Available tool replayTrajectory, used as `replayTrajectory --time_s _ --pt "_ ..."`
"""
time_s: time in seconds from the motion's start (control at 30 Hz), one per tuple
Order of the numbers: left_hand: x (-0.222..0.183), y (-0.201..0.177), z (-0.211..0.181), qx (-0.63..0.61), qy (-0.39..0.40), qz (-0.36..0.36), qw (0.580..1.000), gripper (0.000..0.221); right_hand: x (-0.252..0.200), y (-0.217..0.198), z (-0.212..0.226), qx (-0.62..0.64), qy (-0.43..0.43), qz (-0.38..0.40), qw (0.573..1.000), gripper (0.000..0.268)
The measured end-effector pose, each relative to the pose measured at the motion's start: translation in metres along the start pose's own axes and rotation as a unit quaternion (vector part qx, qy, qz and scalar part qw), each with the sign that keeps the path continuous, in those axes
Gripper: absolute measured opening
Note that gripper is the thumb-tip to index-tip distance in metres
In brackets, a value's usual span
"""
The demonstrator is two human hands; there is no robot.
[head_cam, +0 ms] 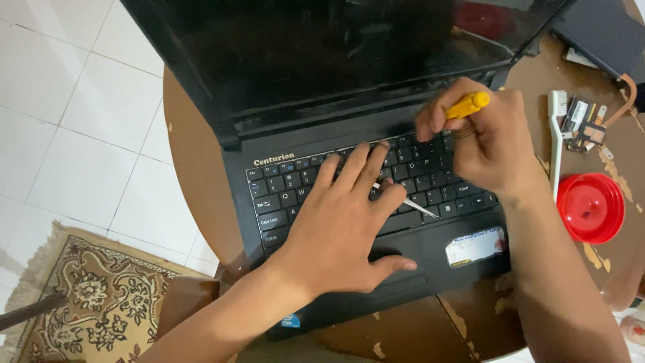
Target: Disassembling a laptop by removing the keyboard and casing to access internal components.
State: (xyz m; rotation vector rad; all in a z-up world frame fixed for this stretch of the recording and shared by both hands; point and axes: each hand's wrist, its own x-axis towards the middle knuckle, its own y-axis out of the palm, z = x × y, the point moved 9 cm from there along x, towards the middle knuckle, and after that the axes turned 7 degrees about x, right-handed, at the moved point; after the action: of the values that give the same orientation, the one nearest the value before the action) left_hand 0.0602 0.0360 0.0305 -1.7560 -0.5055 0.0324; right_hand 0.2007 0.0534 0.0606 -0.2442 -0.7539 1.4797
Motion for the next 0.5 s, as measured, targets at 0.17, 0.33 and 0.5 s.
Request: replayTrajectory --time_s 0.17,0.33,0.5 --pt "0.000 0.006 0.000 -0.015 0.001 0.015 1.000 0.083 0.012 0.004 0.003 -0.020 -0.035 0.037 0.998 0.028" --pt "0.000 0.005 0.000 -0.020 -0.002 0.016 1.000 0.082 0.020 0.011 0.004 -0.056 -0.011 0.050 0.997 0.036" --pt "0.000 0.007 0.001 -0.017 -0.005 0.015 1.000 0.082 0.008 0.000 -0.004 0.019 -0.062 0.026 0.998 0.017"
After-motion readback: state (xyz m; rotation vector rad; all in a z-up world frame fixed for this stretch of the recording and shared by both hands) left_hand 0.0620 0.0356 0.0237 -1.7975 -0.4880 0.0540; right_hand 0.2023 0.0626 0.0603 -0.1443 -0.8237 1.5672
